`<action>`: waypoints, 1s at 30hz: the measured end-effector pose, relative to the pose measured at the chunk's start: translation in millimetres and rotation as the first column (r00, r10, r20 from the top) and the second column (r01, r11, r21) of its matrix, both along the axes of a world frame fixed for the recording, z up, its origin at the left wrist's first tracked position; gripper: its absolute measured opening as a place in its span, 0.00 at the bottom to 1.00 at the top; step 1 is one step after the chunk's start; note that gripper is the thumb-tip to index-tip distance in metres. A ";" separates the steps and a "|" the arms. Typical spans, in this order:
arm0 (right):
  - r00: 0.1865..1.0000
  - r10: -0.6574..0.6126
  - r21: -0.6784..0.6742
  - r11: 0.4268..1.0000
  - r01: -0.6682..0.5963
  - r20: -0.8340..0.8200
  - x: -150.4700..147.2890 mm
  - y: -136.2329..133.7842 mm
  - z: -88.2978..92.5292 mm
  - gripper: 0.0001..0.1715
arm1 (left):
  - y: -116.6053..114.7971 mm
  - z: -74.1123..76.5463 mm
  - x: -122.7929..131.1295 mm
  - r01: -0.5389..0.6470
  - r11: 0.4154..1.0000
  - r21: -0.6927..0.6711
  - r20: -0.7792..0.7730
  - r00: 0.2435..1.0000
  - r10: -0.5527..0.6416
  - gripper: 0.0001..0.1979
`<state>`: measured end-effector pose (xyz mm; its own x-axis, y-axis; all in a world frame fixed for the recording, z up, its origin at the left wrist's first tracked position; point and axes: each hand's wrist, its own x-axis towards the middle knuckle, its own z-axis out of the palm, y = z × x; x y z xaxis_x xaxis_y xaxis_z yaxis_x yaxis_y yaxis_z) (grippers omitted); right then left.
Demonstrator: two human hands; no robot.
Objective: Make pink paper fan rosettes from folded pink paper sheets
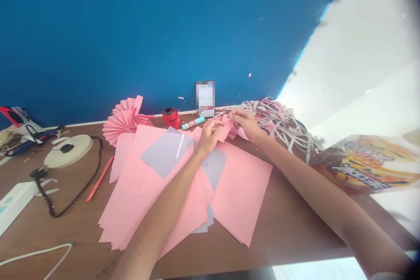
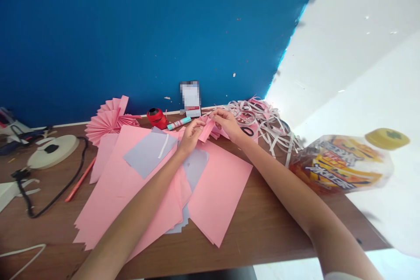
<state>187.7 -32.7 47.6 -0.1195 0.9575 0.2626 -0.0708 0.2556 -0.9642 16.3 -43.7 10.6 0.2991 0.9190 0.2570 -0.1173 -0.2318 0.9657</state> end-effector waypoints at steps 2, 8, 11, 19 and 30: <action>1.000 0.002 0.001 1.000 -0.002 0.012 0.5 0.1 -0.5 0.05 | -0.8 -2.8 5.7 0.062 0.998 -0.031 0.014 0.998 -0.062 0.18; 0.999 0.017 0.011 1.000 -0.017 0.041 1.1 1.2 -1.5 0.04 | 1.0 -5.1 10.9 0.141 0.989 -0.048 0.005 0.990 -0.141 0.21; 0.998 -0.016 0.038 0.999 0.013 0.061 1.1 3.6 -5.2 0.07 | 2.7 -5.2 10.3 0.143 0.986 -0.082 0.019 0.990 -0.142 0.19; 0.990 -0.108 0.094 0.991 0.099 0.094 -0.4 8.1 -15.0 0.13 | 5.5 -10.3 11.8 0.117 0.987 -0.110 0.011 0.993 -0.116 0.16; 0.982 -0.119 0.184 0.979 0.091 0.149 -2.9 7.3 -22.3 0.14 | 3.6 -8.8 11.3 0.184 0.973 -0.138 -0.009 0.982 -0.187 0.19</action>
